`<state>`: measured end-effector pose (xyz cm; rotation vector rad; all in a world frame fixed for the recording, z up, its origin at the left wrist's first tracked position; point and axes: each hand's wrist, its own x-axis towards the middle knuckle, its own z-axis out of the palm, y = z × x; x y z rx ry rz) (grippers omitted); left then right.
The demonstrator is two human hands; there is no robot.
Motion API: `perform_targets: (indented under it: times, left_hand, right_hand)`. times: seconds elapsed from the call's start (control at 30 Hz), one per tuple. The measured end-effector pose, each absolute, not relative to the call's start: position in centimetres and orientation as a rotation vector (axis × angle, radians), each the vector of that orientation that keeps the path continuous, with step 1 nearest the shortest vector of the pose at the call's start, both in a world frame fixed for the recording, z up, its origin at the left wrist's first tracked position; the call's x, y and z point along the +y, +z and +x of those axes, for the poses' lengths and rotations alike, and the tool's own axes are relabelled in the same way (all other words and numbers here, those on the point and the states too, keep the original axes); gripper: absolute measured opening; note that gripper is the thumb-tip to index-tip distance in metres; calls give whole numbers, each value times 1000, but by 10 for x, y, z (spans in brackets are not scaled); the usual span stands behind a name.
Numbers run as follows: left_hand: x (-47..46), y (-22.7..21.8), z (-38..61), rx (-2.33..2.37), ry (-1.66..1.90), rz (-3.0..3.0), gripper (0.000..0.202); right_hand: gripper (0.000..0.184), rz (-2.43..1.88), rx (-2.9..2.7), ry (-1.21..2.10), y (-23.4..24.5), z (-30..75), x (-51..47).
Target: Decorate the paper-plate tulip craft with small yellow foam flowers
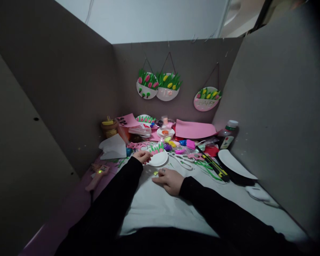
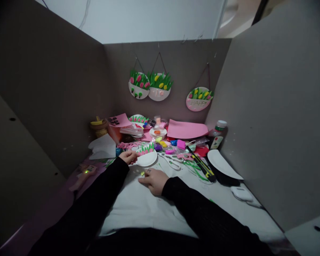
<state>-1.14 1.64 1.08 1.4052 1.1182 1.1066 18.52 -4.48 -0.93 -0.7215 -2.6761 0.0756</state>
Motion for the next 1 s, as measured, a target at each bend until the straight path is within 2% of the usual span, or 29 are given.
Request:
perform_targets:
  times: [0.13, 0.3, 0.47, 0.63, 0.8, 0.93, 1.0]
  left_hand:
    - [17, 10, -11, 1115, 1108, 1389, 33]
    - [18, 11, -12, 1140, 1110, 1399, 30]
    - [16, 13, -13, 1123, 1106, 1403, 32]
    - [17, 12, -13, 1101, 1090, 1395, 33]
    - [16, 11, -14, 1064, 1089, 1346, 40]
    - [14, 10, -16, 1017, 1072, 1302, 47]
    - [15, 10, -16, 986, 1080, 1303, 47]
  right_hand:
    - [35, -691, -2662, 113, -9, 188, -44]
    - [46, -686, -2717, 134, -7, 188, -43]
    - [39, -672, -2700, 141, -6, 192, -40]
    - [48, -631, -2729, 159, -7, 191, -39]
    - [38, -615, -2678, 134, -8, 193, -38]
    - [47, -557, -2728, 140, -6, 190, -41]
    - [45, -598, -2745, 86, -5, 188, -42]
